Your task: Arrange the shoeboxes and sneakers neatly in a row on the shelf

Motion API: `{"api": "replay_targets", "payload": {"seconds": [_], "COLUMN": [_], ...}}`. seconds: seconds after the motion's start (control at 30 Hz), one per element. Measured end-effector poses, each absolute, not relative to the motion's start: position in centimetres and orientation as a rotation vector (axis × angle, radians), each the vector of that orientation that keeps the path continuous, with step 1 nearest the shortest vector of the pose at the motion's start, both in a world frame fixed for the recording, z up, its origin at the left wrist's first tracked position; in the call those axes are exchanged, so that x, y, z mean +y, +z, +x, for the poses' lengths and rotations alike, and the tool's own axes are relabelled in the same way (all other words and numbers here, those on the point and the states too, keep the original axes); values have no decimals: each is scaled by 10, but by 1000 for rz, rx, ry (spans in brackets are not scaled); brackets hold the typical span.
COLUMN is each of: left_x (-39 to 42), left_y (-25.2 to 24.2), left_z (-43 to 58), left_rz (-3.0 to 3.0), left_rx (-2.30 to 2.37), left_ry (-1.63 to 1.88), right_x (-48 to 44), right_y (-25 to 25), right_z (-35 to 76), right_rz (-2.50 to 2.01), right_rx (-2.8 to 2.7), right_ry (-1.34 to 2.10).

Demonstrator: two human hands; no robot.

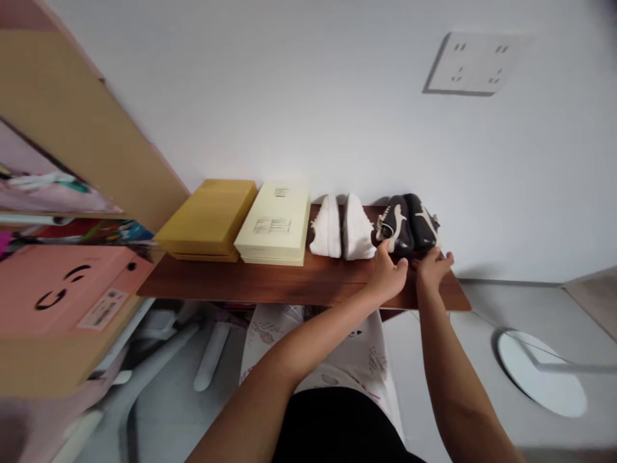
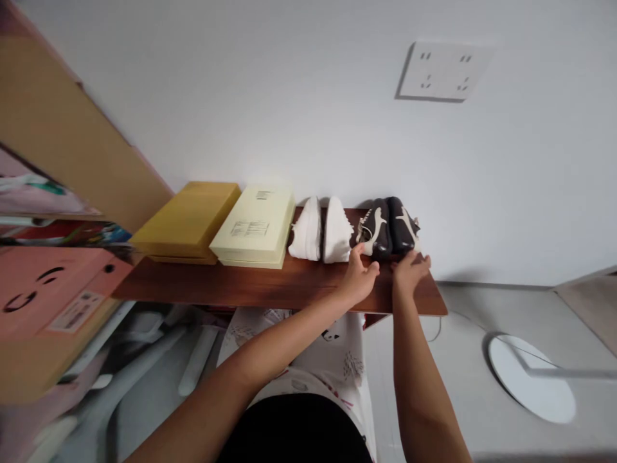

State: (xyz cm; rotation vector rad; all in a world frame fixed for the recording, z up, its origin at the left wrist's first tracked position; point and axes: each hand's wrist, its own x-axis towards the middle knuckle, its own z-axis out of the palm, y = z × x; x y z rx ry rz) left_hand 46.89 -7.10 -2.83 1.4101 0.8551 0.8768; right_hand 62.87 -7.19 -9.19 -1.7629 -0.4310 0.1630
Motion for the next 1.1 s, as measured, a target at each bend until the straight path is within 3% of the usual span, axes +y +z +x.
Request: {"api": "replay_targets", "payload": {"seconds": [0.2, 0.4, 0.53, 0.7, 0.87, 1.1], "left_x": [-103, -97, -104, -84, -21, 47], "left_y": [-20, -10, -11, -17, -9, 5], "left_z": [329, 203, 140, 70, 1, -46], "left_rz": [1201, 1186, 1144, 1056, 775, 597], "left_rx": [825, 1024, 1133, 1318, 1644, 1729], "left_ry": [706, 828, 892, 1157, 1543, 1504], "right_x": [-137, -156, -151, -127, -71, -2], "right_y": [-109, -95, -82, -66, -30, 22], "right_z": [566, 506, 446, 344, 245, 162], "right_rz": [-1577, -1506, -1443, -1245, -1170, -1082], "right_rx": [-503, -522, -688, -1158, -1196, -1182], "right_ry": [135, 199, 500, 1217, 1215, 1174]}}
